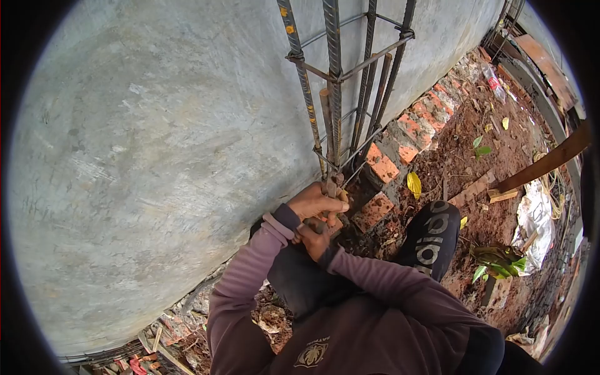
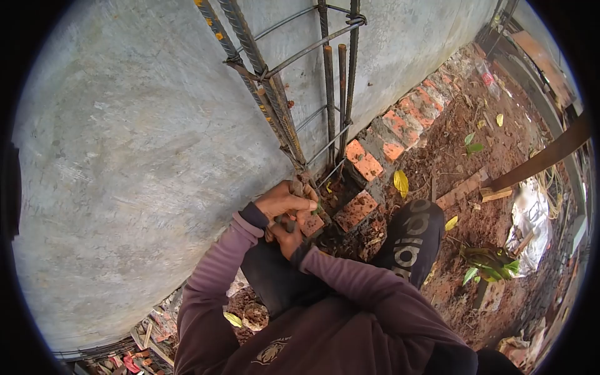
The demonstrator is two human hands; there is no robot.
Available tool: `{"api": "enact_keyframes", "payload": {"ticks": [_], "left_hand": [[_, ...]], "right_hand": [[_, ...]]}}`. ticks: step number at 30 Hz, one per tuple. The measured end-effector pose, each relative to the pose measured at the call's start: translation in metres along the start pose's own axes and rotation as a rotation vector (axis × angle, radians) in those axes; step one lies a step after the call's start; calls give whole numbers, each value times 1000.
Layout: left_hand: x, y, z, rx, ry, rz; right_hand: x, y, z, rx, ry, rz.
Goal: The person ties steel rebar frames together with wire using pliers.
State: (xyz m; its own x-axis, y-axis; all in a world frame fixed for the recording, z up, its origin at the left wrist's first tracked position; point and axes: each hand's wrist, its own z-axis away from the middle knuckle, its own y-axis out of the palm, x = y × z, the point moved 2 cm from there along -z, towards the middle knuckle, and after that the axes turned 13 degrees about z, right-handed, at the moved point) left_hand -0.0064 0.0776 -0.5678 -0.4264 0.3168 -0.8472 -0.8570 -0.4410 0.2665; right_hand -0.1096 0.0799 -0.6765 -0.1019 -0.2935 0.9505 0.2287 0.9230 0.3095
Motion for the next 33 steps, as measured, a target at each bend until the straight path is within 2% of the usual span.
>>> {"api": "enact_keyframes", "payload": {"ticks": [2,4,6,8,12,15,18,20,21,22,25,26,27,28,30,31,32,33], "left_hand": [[-18,-14,1,-25,-46,-208],[-22,-28,-6,-52,35,-392],[-18,-38,-14,-78,123,-483],[-8,-41,-20,-117,221,-485],[0,-43,-24,-118,247,-466],[9,-44,-28,-68,376,-242],[-8,-18,-10,-6,95,-210],[19,-4,-15,113,147,259],[32,7,-17,172,172,495],[30,27,-13,304,183,651],[47,51,-21,275,251,966],[34,65,-12,64,260,948],[32,71,-11,0,278,922],[30,75,-12,-63,299,893],[31,84,-23,-237,376,804],[30,92,-30,-291,416,871],[26,99,-38,-343,458,933],[25,106,-43,-394,495,996]], "right_hand": [[-28,16,-20,-186,-458,808],[-70,30,-46,-355,-448,758],[-92,33,-65,-419,-430,770],[-101,31,-78,-431,-416,783],[-111,25,-84,-408,-403,770],[-109,14,-76,-363,-382,751],[-80,-22,-36,-152,-234,578],[-12,-37,4,110,54,175],[22,-37,20,196,262,-272],[42,-44,31,217,329,-279],[87,-71,51,279,531,-307],[97,-77,56,300,600,-318],[106,-80,62,322,672,-330],[113,-84,64,231,657,55],[126,-90,76,-59,367,756],[133,-90,82,-208,196,1091],[146,-85,82,-403,-222,1455],[147,-89,80,-442,-232,1532]]}}
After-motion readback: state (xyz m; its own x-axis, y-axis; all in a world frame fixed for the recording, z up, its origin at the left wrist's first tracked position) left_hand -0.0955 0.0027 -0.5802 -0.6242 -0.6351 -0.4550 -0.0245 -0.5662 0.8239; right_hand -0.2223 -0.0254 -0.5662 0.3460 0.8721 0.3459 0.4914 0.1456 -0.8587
